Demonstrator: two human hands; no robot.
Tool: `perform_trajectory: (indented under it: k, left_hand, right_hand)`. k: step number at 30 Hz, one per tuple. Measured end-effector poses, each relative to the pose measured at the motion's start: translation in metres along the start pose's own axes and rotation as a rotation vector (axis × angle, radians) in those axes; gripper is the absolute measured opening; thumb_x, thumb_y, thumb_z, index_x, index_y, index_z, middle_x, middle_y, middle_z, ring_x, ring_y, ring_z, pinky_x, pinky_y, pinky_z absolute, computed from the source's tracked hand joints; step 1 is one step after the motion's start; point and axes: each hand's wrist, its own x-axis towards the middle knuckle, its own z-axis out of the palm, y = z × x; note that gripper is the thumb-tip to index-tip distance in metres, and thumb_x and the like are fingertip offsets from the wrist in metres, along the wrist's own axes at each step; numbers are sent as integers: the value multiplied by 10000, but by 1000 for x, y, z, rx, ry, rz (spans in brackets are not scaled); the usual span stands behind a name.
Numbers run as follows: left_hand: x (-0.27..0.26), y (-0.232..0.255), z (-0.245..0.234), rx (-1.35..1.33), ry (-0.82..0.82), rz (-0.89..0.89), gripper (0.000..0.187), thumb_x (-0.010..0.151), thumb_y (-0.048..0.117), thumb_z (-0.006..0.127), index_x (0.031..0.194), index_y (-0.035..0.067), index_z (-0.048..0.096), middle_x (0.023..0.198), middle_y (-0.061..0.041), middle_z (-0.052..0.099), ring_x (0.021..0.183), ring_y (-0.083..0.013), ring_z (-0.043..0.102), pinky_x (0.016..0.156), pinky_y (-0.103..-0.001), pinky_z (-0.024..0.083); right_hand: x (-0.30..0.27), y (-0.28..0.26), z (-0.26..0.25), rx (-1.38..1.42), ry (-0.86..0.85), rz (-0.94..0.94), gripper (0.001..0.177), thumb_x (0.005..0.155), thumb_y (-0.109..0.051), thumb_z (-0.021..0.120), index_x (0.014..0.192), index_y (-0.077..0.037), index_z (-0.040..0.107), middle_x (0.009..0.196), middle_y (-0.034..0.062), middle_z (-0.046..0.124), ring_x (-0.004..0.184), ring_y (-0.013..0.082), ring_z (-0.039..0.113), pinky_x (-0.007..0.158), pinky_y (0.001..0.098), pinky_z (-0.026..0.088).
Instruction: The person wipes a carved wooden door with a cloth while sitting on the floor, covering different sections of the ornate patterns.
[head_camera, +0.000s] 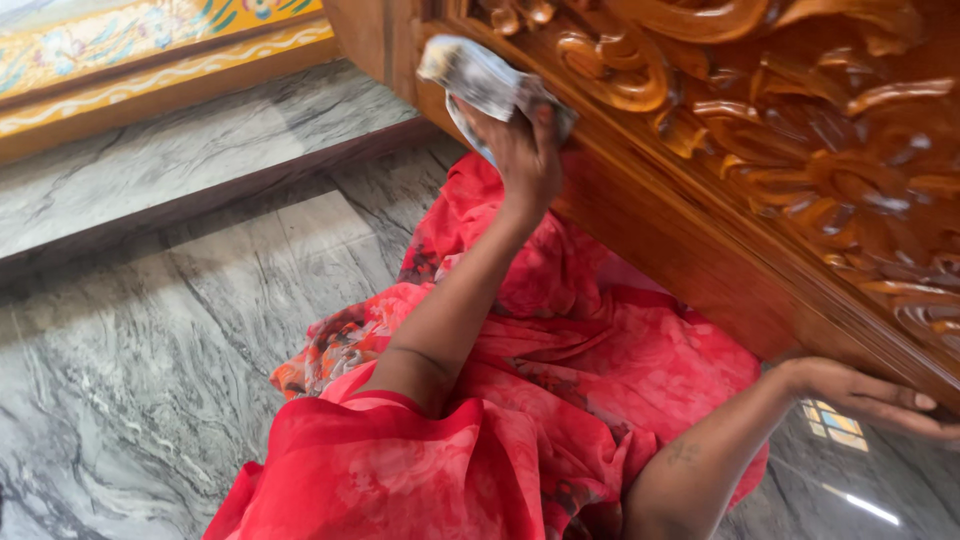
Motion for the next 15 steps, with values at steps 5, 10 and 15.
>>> perform_trajectory:
  k: [5, 10, 15]
  left_hand:
    - [-92, 17, 35, -60, -132, 142, 933, 1085, 606, 390, 1633, -38, -4, 1684, -384, -45, 1584, -599, -56, 1294, -706, -52]
    - [-157, 61, 39, 38, -354, 344, 966, 1030, 579, 576, 1635, 10, 84, 1693, -339, 29, 1605, -557, 8, 1300, -726, -27]
    - [-201, 138, 35, -95, -414, 619, 964, 1008, 643, 576, 1629, 68, 113, 1676, -333, -87, 1552, -579, -60, 1269, -737, -48]
  right_hand:
    - [-5, -16, 5, 199, 17, 164, 568, 1169, -372, 359, 1620, -39, 275, 1594, 256, 437, 1448, 381, 571, 1180, 525, 506]
    - [2, -33, 5, -128, 54, 30, 547, 1169, -389, 335, 1618, -79, 340, 1626, 160, 377, 1518, 299, 429, 1273, 476, 409]
    - [23, -60, 5, -146, 26, -140, 522, 1158, -373, 295, 1622, -135, 313, 1722, 63, 286, 1596, 216, 253, 1324, 468, 261]
